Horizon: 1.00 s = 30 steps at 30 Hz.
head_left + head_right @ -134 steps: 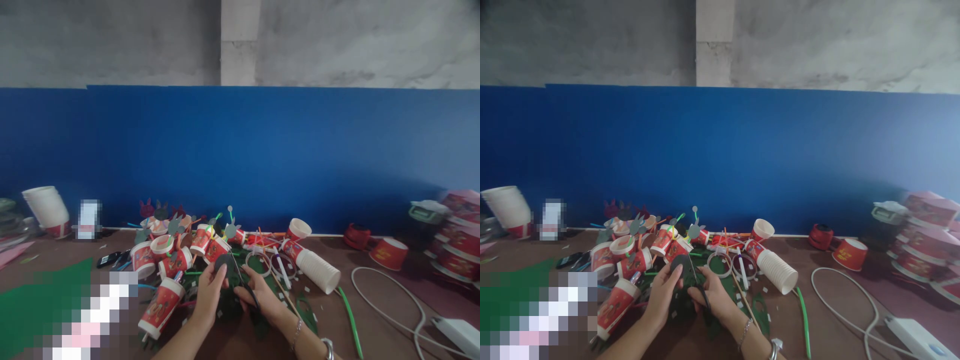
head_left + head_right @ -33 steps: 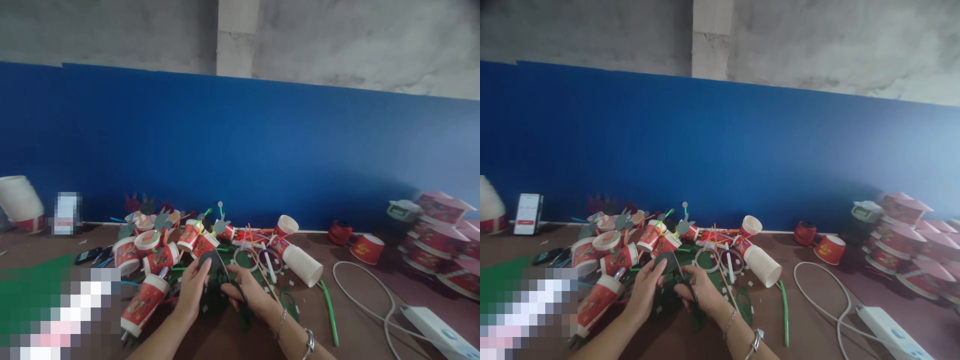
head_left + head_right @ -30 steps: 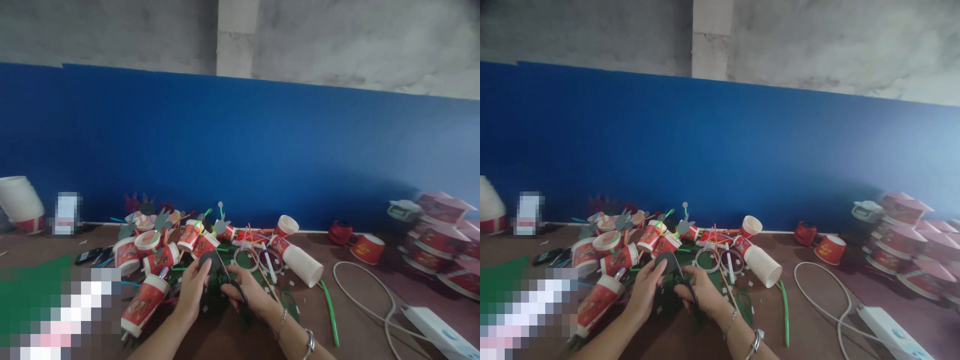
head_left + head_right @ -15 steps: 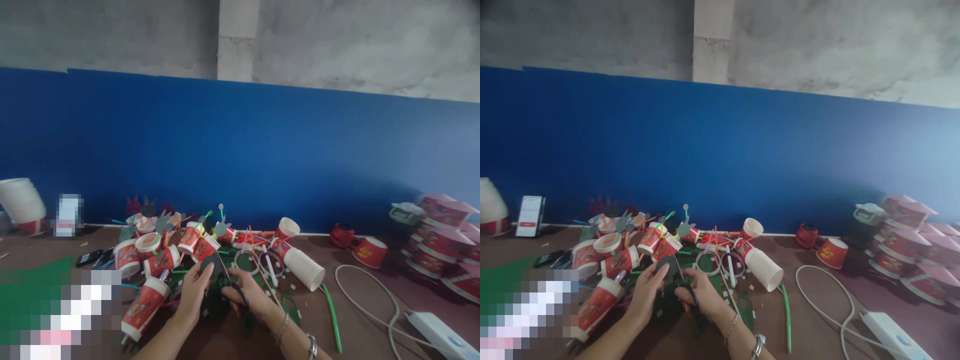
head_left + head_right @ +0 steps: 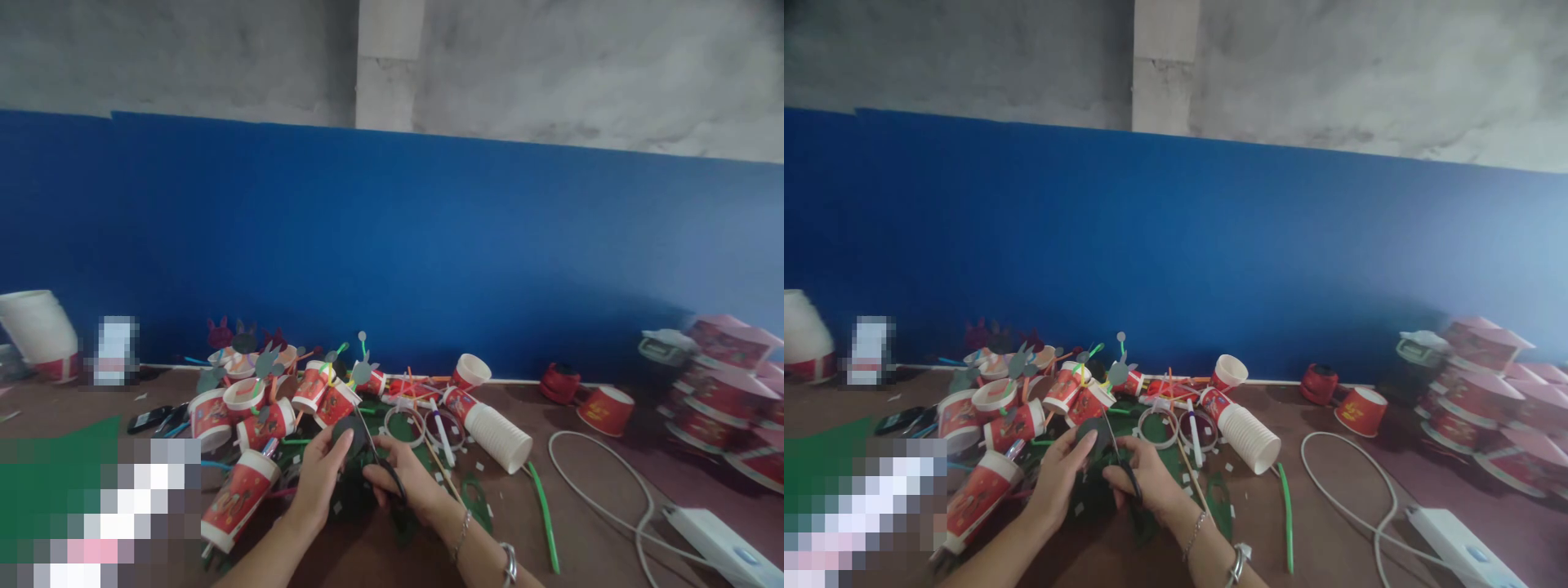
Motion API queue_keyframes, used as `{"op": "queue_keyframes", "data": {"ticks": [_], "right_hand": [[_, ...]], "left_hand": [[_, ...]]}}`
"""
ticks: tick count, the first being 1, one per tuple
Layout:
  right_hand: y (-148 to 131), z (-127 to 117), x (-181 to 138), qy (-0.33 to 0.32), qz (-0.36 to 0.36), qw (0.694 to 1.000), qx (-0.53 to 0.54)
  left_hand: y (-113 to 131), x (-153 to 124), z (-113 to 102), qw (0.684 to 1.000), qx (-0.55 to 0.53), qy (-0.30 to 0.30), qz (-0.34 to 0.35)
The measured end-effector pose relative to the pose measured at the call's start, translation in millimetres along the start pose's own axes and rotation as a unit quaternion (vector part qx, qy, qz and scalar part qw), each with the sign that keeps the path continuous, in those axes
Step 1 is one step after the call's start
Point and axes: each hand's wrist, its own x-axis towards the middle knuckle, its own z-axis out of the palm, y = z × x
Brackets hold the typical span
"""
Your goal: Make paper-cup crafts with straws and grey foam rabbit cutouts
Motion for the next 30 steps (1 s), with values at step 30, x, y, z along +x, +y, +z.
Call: {"op": "queue_keyframes", "data": {"ticks": [30], "right_hand": [[3.3, -8.4, -1.4, -0.038, 0.003, 0.999, -0.013]], "left_hand": [[2.7, -0.6, -1.9, 0.996, -0.078, -0.036, -0.026]]}}
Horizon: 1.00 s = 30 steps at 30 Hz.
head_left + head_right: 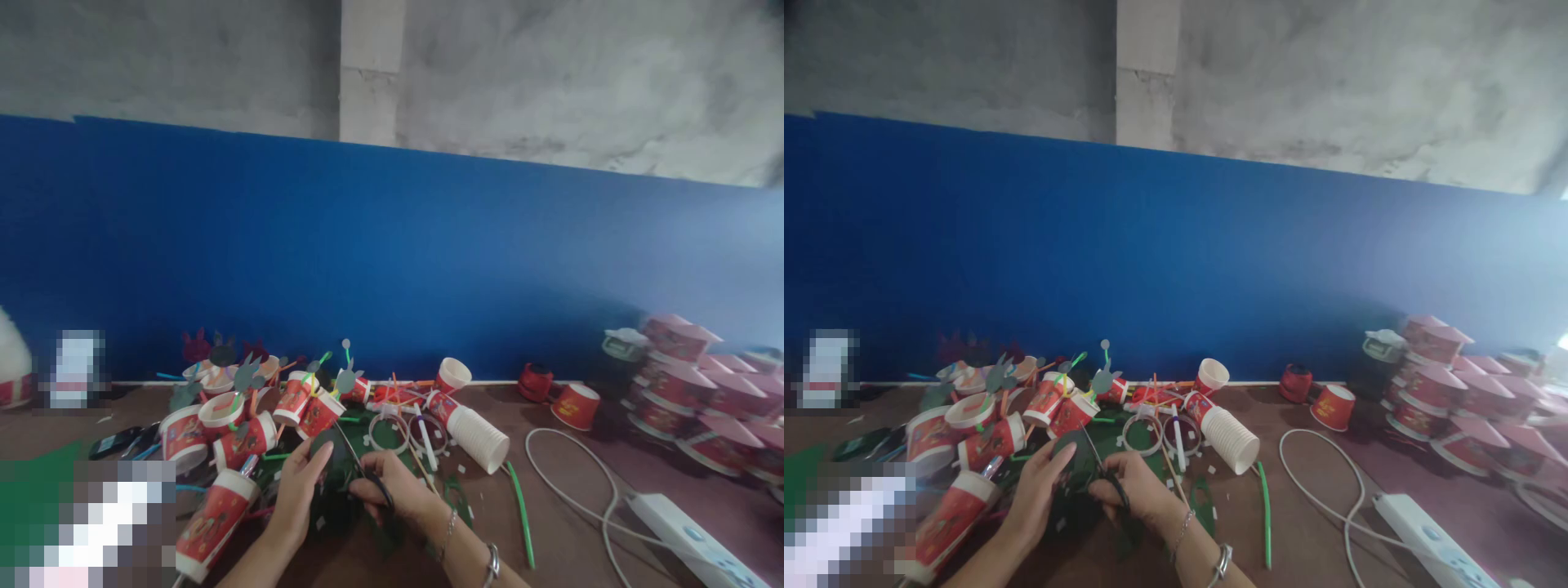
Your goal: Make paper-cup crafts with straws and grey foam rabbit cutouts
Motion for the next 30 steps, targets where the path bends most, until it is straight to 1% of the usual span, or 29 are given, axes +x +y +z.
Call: {"op": "queue_keyframes", "data": {"ticks": [4, 9, 17, 24, 30], "right_hand": [[6, -2, 1, -0.002, 0.003, 1.0, -0.004], [8, -6, 1, -0.014, 0.007, 1.0, -0.01], [0, -5, -2, -0.035, 0.023, 0.999, -0.001], [-7, -4, -6, -0.047, 0.027, 0.999, -0.007], [-12, -2, -6, -0.058, 0.05, 0.997, -0.005]], "left_hand": [[2, -3, 1, 1.0, -0.017, -0.008, -0.005], [-2, -1, -3, 0.999, -0.029, -0.023, -0.009], [-6, 3, -5, 1.0, -0.018, -0.024, 0.004], [-5, 1, -2, 0.999, -0.027, -0.024, 0.004], [-5, 1, 0, 1.0, -0.026, -0.003, -0.002]]}}
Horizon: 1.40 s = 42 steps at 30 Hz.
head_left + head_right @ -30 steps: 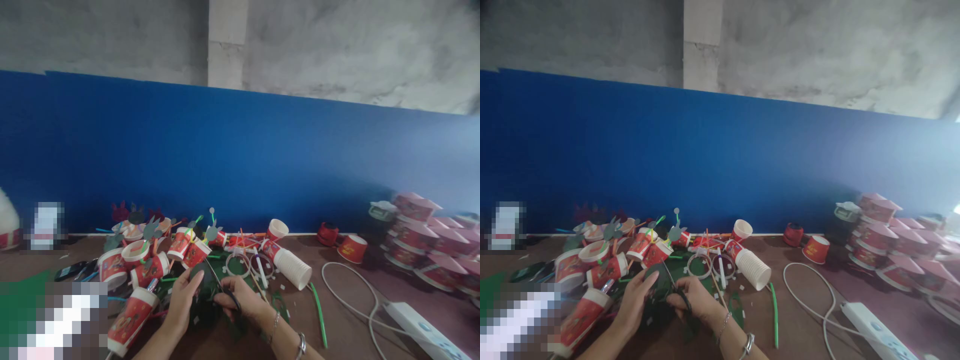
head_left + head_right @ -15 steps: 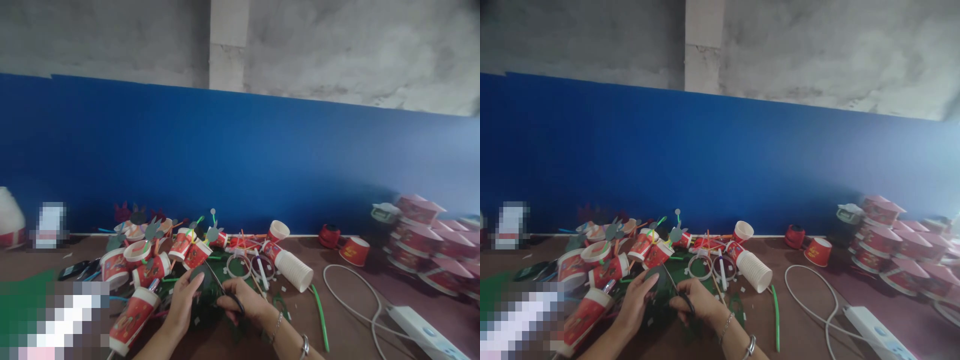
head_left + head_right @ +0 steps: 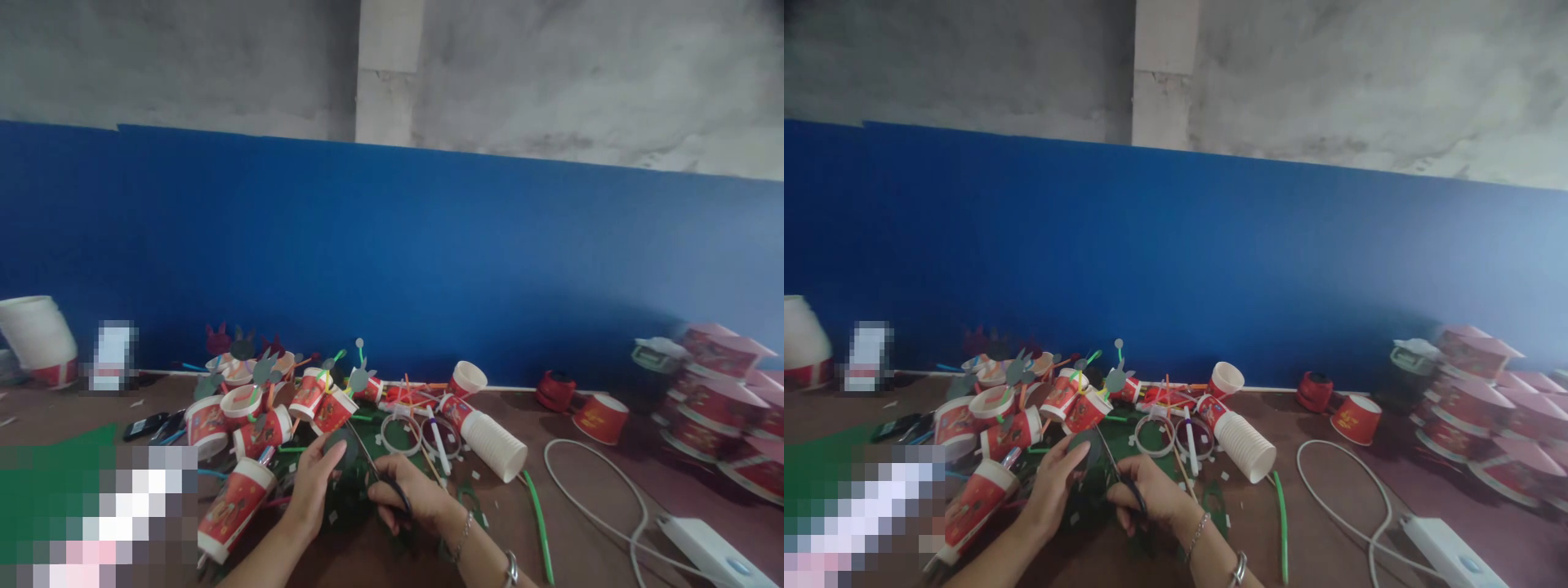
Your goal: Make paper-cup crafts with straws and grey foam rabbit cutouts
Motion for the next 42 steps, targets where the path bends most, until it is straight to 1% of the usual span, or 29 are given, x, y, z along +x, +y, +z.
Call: {"op": "queue_keyframes", "data": {"ticks": [7, 11, 20, 27, 32, 34, 35, 37, 39, 42], "right_hand": [[6, -2, 0, -0.005, 0.014, 1.0, 0.005], [5, -1, 0, -0.009, 0.006, 1.0, -0.006], [5, 2, 3, 0.005, -0.005, 1.0, 0.0], [9, 0, 4, 0.016, -0.008, 1.0, -0.016], [6, -1, 2, 0.0, -0.013, 0.999, -0.032], [4, 0, 1, 0.004, -0.011, 0.999, -0.036], [4, 0, 2, 0.014, -0.012, 0.999, -0.038], [4, -1, 4, 0.056, -0.013, 0.997, -0.041], [5, -5, 9, 0.114, -0.006, 0.992, -0.045], [9, -16, 17, 0.214, 0.032, 0.974, -0.067]], "left_hand": [[-1, 0, -1, 1.0, 0.0, -0.004, 0.007], [-1, 1, 0, 1.0, 0.005, -0.006, 0.001], [2, 0, 4, 0.999, 0.024, -0.011, 0.017], [-1, 0, 1, 0.998, 0.061, -0.007, 0.02], [2, -2, 3, 0.998, 0.057, -0.008, 0.01], [3, -2, 4, 0.998, 0.053, -0.012, 0.01], [3, -2, 4, 0.998, 0.056, -0.01, 0.01], [1, -1, 3, 0.998, 0.067, -0.002, 0.007], [-3, 1, 1, 0.997, 0.074, 0.015, 0.002], [-9, 4, -2, 0.997, 0.071, 0.04, 0.009]]}}
